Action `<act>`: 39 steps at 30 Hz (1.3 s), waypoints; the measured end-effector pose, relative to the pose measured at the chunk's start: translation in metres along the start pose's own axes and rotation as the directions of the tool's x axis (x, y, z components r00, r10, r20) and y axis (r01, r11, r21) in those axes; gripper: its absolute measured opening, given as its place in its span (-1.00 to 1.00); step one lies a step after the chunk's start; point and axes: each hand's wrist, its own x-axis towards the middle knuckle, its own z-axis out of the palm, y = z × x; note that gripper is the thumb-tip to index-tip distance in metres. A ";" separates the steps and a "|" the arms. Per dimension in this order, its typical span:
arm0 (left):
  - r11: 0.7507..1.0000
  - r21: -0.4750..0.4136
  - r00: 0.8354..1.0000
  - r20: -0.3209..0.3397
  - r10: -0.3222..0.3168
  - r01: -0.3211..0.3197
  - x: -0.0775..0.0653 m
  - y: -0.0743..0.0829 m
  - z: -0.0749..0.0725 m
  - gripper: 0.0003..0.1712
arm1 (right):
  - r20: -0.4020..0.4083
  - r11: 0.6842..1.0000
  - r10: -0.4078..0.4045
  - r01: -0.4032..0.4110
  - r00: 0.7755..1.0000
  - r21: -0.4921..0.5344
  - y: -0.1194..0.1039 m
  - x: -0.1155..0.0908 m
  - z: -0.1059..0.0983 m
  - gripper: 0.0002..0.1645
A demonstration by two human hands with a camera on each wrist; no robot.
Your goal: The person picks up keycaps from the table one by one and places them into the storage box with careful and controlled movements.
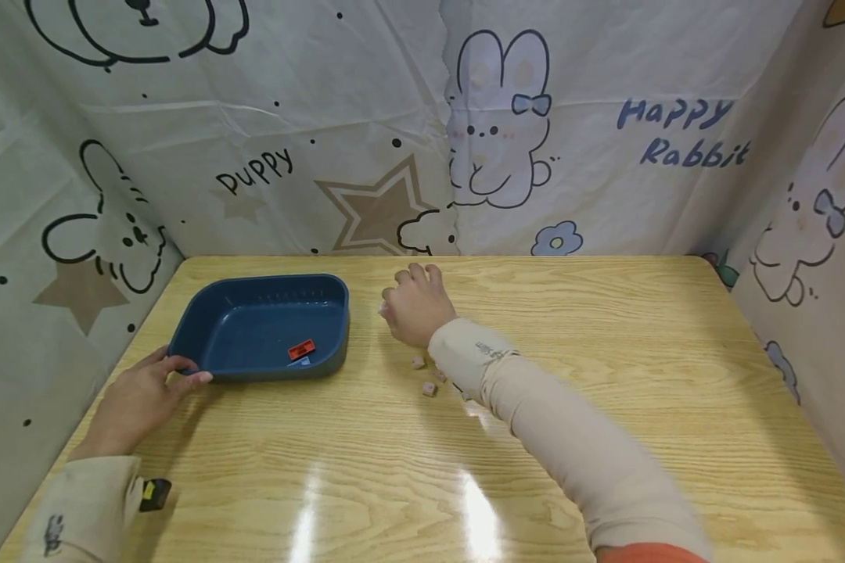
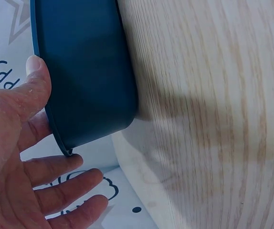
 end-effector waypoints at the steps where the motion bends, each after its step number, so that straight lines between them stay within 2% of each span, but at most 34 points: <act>1: 1.000 0.001 1.000 0.002 -0.005 0.005 0.000 0.000 0.000 -0.34 | -0.010 1.000 -0.024 0.024 1.000 -0.003 -0.008 0.003 -0.002 -0.68; 5: 1.000 0.003 1.000 -0.001 -0.006 0.006 -0.001 -0.001 0.001 -0.34 | -0.018 0.993 -0.113 0.113 0.993 -0.023 -0.037 0.014 -0.011 -0.72; 11: 1.000 0.006 1.000 -0.010 0.008 -0.008 0.000 -0.001 0.002 -0.36 | 0.004 0.985 -0.171 0.171 0.985 -0.035 -0.066 0.027 -0.015 -0.68; 19: 1.000 0.004 0.999 -0.034 0.014 -0.014 0.001 -0.001 0.002 -0.47 | 0.034 0.985 -0.160 0.162 0.986 -0.064 -0.086 0.036 -0.008 -0.64; 23: 1.000 0.006 0.999 -0.040 0.015 -0.015 0.001 -0.001 0.002 -0.46 | 0.110 0.989 -0.133 0.139 0.985 -0.049 -0.089 0.034 -0.004 -0.50; 27: 1.000 0.007 0.998 -0.050 0.026 -0.025 0.000 0.000 0.002 -0.47 | 0.153 0.995 -0.094 0.095 0.984 -0.002 -0.076 0.026 0.000 -0.31; 33: 0.999 0.013 0.997 -0.067 0.048 -0.047 0.000 0.001 0.003 -0.50 | 0.124 0.999 0.003 -0.007 0.992 0.035 -0.029 0.011 0.003 -0.41; 39: 0.999 0.026 0.997 -0.058 0.044 -0.043 0.001 0.000 0.002 -0.50 | 0.154 0.996 0.089 -0.091 0.984 0.004 0.018 -0.010 0.001 -0.46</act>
